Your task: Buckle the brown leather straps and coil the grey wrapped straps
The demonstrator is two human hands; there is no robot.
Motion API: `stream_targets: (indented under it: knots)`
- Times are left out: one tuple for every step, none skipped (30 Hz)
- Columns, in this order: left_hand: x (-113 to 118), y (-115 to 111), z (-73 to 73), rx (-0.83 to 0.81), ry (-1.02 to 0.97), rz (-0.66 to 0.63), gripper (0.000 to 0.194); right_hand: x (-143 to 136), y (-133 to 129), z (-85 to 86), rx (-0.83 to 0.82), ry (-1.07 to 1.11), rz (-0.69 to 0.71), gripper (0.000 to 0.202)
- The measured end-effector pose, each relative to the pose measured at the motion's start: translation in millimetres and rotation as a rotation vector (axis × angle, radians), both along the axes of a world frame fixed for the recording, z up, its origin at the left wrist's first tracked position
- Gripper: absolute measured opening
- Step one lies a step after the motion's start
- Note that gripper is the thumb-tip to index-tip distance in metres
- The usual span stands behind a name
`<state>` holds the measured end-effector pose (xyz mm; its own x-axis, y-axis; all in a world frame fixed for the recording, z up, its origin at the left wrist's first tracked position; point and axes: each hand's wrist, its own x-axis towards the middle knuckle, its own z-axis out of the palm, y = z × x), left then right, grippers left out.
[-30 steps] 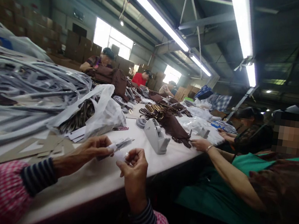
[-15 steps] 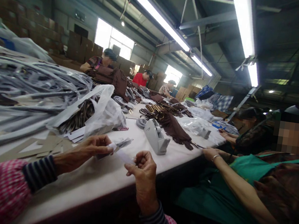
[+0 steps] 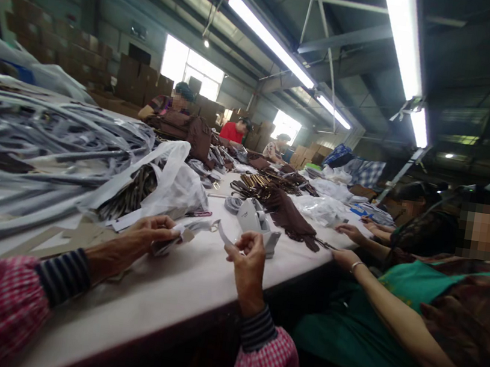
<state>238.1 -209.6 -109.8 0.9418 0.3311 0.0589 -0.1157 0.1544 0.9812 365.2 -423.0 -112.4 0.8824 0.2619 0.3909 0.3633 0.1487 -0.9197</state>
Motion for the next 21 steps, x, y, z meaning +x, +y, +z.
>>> stream_targets:
  knots:
    - [0, -1, 0.0, 0.008, -0.004, -0.005, 0.040, 5, 6, 0.6, -0.049, -0.059, -0.037, 0.046]
    - [-1, -2, 0.2, 0.015, -0.007, -0.011, 0.040, 8, 10, 0.9, -0.089, -0.117, -0.067, 0.046]
    - [-1, -3, 0.9, 0.022, -0.008, -0.017, 0.041, 8, 14, 1.2, -0.116, -0.176, -0.086, 0.045]
    - [-2, -3, 1.9, 0.028, -0.007, -0.026, 0.042, 6, 16, 1.4, -0.126, -0.237, -0.094, 0.044]
    - [-3, -4, 3.4, 0.036, -0.005, -0.039, 0.042, 2, 18, 1.7, -0.132, -0.302, -0.085, 0.043]
    - [-4, -4, 5.3, 0.046, -0.004, -0.052, 0.042, -4, 19, 2.2, -0.142, -0.371, -0.065, 0.041]
    - [-5, -5, 7.3, 0.058, -0.005, -0.068, 0.041, -10, 19, 2.9, -0.164, -0.442, -0.040, 0.041]
    - [-6, -5, 9.4, 0.073, -0.008, -0.089, 0.040, -16, 20, 3.8, -0.195, -0.509, -0.014, 0.041]
    - [-7, -6, 11.5, 0.090, -0.012, -0.112, 0.040, -21, 20, 4.9, -0.229, -0.566, 0.012, 0.042]
    - [-8, -7, 13.2, 0.108, -0.018, -0.133, 0.039, -25, 21, 6.1, -0.258, -0.608, 0.036, 0.043]
    - [-9, -8, 14.6, 0.127, -0.022, -0.151, 0.038, -27, 22, 7.2, -0.278, -0.634, 0.058, 0.045]
    - [-10, -9, 15.5, 0.144, -0.023, -0.165, 0.037, -28, 23, 8.2, -0.288, -0.641, 0.080, 0.045]
    - [-11, -10, 15.9, 0.158, -0.024, -0.178, 0.037, -28, 23, 9.1, -0.289, -0.634, 0.104, 0.045]
    - [-11, -11, 15.8, 0.169, -0.024, -0.190, 0.036, -28, 24, 9.8, -0.282, -0.613, 0.130, 0.045]
    - [-11, -12, 15.3, 0.178, -0.027, -0.204, 0.036, -28, 24, 10.3, -0.273, -0.582, 0.161, 0.045]
    - [-11, -12, 14.5, 0.189, -0.032, -0.221, 0.035, -28, 24, 10.7, -0.264, -0.544, 0.193, 0.044]
    - [-11, -11, 13.6, 0.203, -0.039, -0.238, 0.033, -29, 24, 11.1, -0.254, -0.507, 0.224, 0.044]
    - [-11, -11, 12.9, 0.220, -0.046, -0.256, 0.032, -30, 23, 11.5, -0.244, -0.472, 0.251, 0.043]
    - [-12, -11, 12.4, 0.237, -0.053, -0.271, 0.030, -31, 23, 12.0, -0.236, -0.442, 0.274, 0.042]
    - [-12, -11, 12.3, 0.255, -0.057, -0.285, 0.028, -32, 23, 12.6, -0.228, -0.414, 0.294, 0.040]
    - [-13, -11, 12.5, 0.271, -0.060, -0.296, 0.026, -33, 23, 13.3, -0.219, -0.386, 0.314, 0.039]
